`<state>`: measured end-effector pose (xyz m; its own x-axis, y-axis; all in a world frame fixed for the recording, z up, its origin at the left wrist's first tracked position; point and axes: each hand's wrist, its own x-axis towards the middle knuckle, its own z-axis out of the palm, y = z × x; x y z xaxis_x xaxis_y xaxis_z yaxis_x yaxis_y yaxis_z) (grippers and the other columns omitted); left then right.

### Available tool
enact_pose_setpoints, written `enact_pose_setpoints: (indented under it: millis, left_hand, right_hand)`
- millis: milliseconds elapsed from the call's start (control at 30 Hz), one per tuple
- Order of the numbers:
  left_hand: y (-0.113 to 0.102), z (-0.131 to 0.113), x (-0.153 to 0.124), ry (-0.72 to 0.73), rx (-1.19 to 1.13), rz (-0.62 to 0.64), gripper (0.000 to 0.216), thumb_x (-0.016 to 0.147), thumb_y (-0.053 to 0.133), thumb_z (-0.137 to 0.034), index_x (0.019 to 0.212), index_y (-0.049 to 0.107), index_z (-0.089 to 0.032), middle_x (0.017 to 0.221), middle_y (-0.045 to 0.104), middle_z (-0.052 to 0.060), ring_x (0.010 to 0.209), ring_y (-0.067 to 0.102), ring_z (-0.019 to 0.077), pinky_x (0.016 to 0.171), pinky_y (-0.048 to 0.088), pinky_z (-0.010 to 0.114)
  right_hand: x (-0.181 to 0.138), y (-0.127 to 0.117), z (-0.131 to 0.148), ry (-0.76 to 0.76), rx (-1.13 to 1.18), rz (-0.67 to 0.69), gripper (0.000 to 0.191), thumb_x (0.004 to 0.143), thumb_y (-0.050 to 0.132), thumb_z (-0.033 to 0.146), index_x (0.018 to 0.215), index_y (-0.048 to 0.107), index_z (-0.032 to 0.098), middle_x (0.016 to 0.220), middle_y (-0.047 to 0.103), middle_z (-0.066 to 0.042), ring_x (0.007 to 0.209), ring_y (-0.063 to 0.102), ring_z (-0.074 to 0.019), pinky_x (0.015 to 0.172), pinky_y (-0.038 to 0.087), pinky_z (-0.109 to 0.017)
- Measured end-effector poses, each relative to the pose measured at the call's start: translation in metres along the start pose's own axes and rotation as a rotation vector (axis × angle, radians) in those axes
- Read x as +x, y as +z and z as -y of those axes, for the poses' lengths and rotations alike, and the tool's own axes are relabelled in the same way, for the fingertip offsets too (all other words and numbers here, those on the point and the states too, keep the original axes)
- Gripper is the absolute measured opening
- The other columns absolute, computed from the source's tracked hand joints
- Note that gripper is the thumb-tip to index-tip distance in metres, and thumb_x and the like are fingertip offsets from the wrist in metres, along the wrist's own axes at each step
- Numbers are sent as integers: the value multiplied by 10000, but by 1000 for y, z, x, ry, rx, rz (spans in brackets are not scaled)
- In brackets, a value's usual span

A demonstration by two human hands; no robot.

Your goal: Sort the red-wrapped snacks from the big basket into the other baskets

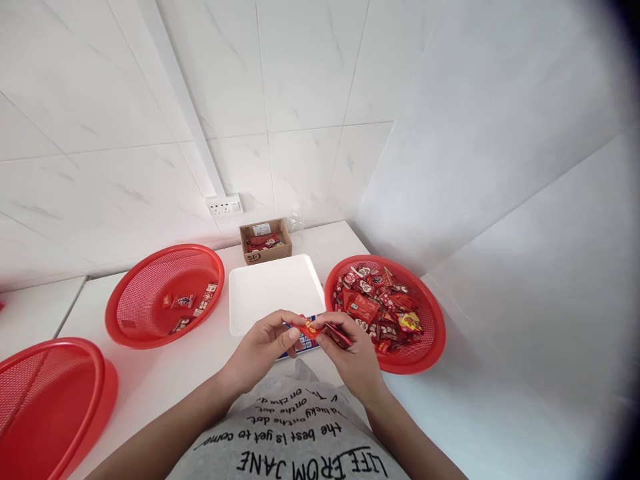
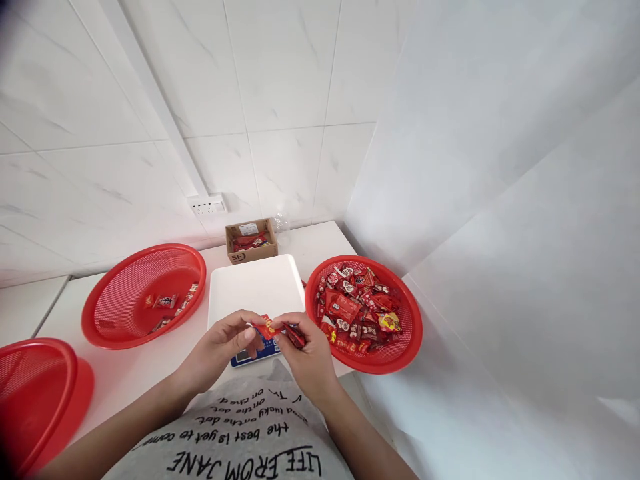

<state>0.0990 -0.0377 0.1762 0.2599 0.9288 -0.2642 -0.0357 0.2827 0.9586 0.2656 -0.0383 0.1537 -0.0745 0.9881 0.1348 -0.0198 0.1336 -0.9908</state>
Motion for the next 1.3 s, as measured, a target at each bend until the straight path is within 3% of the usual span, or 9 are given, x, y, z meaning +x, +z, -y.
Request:
enact_pose_setpoints:
  millis: [200, 333, 500, 633, 767, 867, 1067, 1167, 1300]
  left_hand:
    - [-1, 8, 8, -23, -95, -47, 230, 712, 691, -371, 765, 577, -178, 723, 591, -16, 668, 529, 116, 679, 444, 271]
    - [-19, 27, 32, -33, 7, -187, 201, 729, 655, -342, 765, 556, -171, 790, 605, 13, 756, 545, 137, 723, 445, 277]
    - [-45, 50, 55, -167, 120, -263, 334, 712, 651, -369, 985, 564, -197, 1160, 563, 97, 955, 552, 180, 794, 456, 309]
    - [-38, 55, 51, -216, 142, -148, 406, 685, 681, -449, 995, 615, -195, 1118, 599, 101, 974, 566, 225, 756, 468, 325]
    - [-16, 50, 38, -149, 115, 122, 374, 793, 548, -519, 857, 635, -161, 812, 642, 30, 783, 573, 162, 699, 440, 275]
    - [-6, 46, 32, -180, 56, 169, 330, 756, 623, -474, 805, 615, -148, 714, 609, -1, 631, 518, 115, 588, 384, 235]
    - [-3, 40, 27, -86, -73, 18, 275, 754, 652, -401, 695, 508, -175, 639, 586, -29, 586, 521, 114, 606, 406, 257]
    - [0, 38, 24, -101, -101, 28, 295, 773, 627, -433, 712, 485, -182, 630, 576, -34, 577, 538, 122, 608, 420, 271]
    - [7, 39, 20, -212, -168, 83, 332, 744, 649, -474, 749, 511, -173, 632, 549, -37, 583, 523, 108, 603, 413, 251]
  right_hand:
    - [1, 4, -8, 74, 32, 53, 155, 740, 636, 268, 888, 628, 224, 836, 655, -29, 777, 614, -168, 717, 507, -302]
    - [4, 6, -31, 292, 169, -86, 418, 678, 690, 300, 1059, 531, 234, 975, 608, -44, 798, 605, -165, 724, 520, -323]
    - [-1, 9, -57, 456, 336, -126, 482, 635, 730, 298, 1075, 542, 244, 1156, 551, -66, 981, 610, -204, 915, 481, -402]
    - [-7, 8, -53, 518, 420, 47, 630, 701, 706, 367, 1271, 468, 248, 1115, 603, -72, 977, 634, -201, 940, 471, -427]
    - [-9, 8, -41, 589, 421, 230, 861, 727, 690, 429, 1438, 216, 319, 1160, 590, -65, 890, 660, -175, 829, 533, -406]
    - [-8, 8, -39, 605, 407, 328, 903, 710, 707, 445, 1439, 182, 351, 1242, 530, -61, 843, 661, -152, 804, 541, -390]
    - [-5, 7, -48, 422, 107, 329, 417, 806, 570, 499, 1098, 565, 201, 857, 624, -35, 728, 619, -161, 613, 510, -296]
    - [-5, 6, -49, 289, -118, 332, 278, 850, 517, 440, 840, 613, 179, 636, 580, 6, 581, 538, -137, 532, 423, -255]
    - [-11, 8, -52, 173, -225, 338, 187, 850, 519, 341, 792, 636, 206, 619, 599, 13, 541, 504, -129, 518, 373, -241]
